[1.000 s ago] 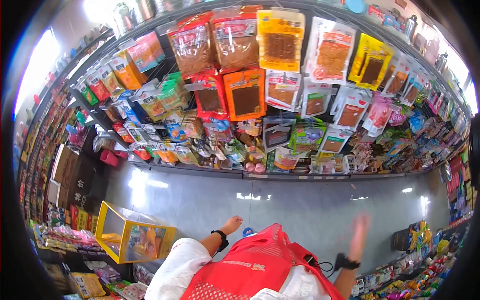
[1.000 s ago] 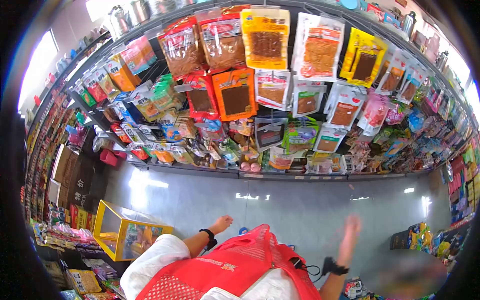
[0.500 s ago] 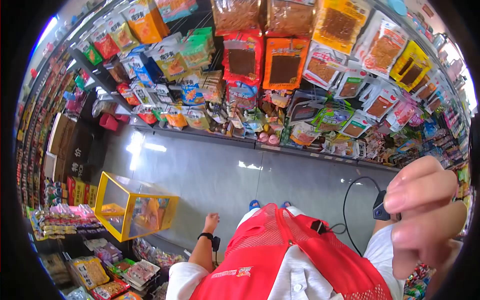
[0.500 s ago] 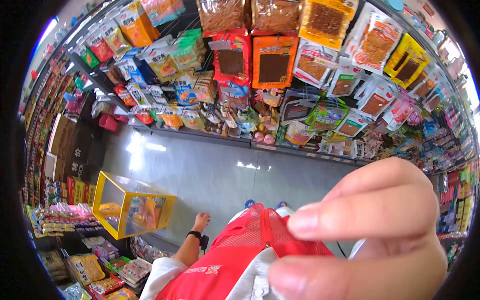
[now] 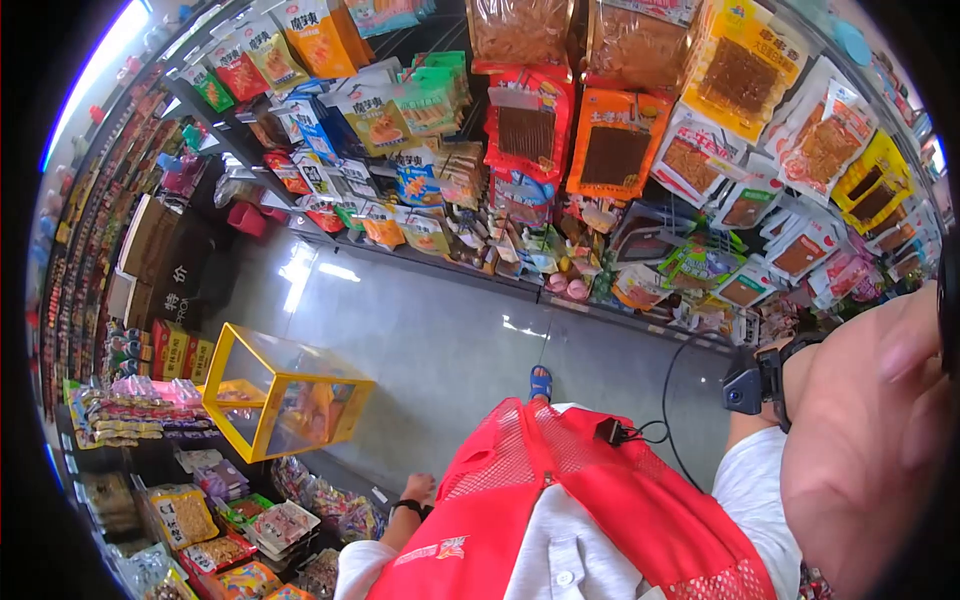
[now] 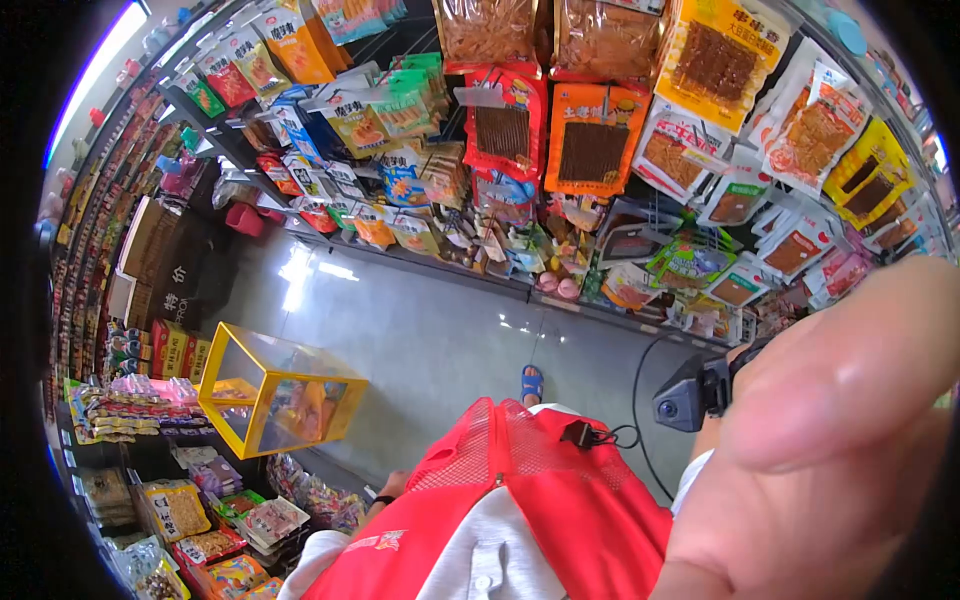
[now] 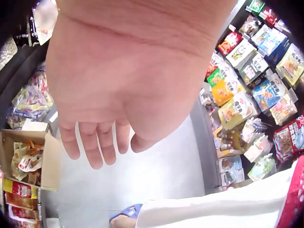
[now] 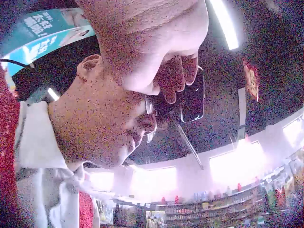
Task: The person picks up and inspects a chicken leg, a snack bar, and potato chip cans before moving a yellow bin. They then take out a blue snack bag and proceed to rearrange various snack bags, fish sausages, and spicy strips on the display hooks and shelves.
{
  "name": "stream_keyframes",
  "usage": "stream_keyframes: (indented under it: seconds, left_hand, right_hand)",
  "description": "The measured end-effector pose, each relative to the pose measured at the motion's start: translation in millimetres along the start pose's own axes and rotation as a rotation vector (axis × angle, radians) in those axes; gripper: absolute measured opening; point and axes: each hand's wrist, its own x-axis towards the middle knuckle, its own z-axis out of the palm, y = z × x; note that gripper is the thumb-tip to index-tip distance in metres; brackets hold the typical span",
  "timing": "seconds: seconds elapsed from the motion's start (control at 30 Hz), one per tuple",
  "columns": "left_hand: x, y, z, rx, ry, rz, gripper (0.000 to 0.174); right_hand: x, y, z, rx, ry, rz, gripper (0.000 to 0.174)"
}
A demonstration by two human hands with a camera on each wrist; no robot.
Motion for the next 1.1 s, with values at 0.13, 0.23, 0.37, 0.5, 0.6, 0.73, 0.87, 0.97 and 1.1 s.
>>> stream_keyframes:
  seconds: [0.13,0.23,0.37,0.5,0.6,0.73,0.87,0.97,1.1]
  left_hand:
    - [59,62,-55,-0.049,0.140,0.273,0.018]
    - [66,150,-98,-0.292,0.328,0.187,0.024]
    - [52,225,-126,-0.358,0.337,0.266,0.028]
    - [55,235,-133,-0.160,0.362,0.286,0.029]
    - [54,197,-127,-0.019,0.391,0.305,0.031]
    - [92,79,-129,0.028,0.166,0.090,0.033]
    - [54,71,-174,-0.165,0.078,0.002,0.024]
    - [75,66,-220,-0.203,0.004,-0.050,0.023]
    - [150,29,-278,-0.232,-0.054,0.086,0.025]
  right_hand:
    - [-3,36,-12,0.033,-0.011,-0.037,0.023]
    - [-2,62,-18,0.060,0.009,-0.057,0.022]
    - [-2,104,-19,0.111,0.062,-0.050,0.020]
    - [-11,138,-2,0.168,0.171,0.012,0.018]
    - [-17,172,34,0.237,0.246,0.239,0.017]
    - [-36,265,133,0.288,0.060,0.702,0.013]
    - [-79,375,252,0.294,0.423,1.030,0.023]
    - [-83,446,285,0.026,0.479,0.997,0.044]
    - [-60,498,309,-0.201,0.509,0.977,0.062]
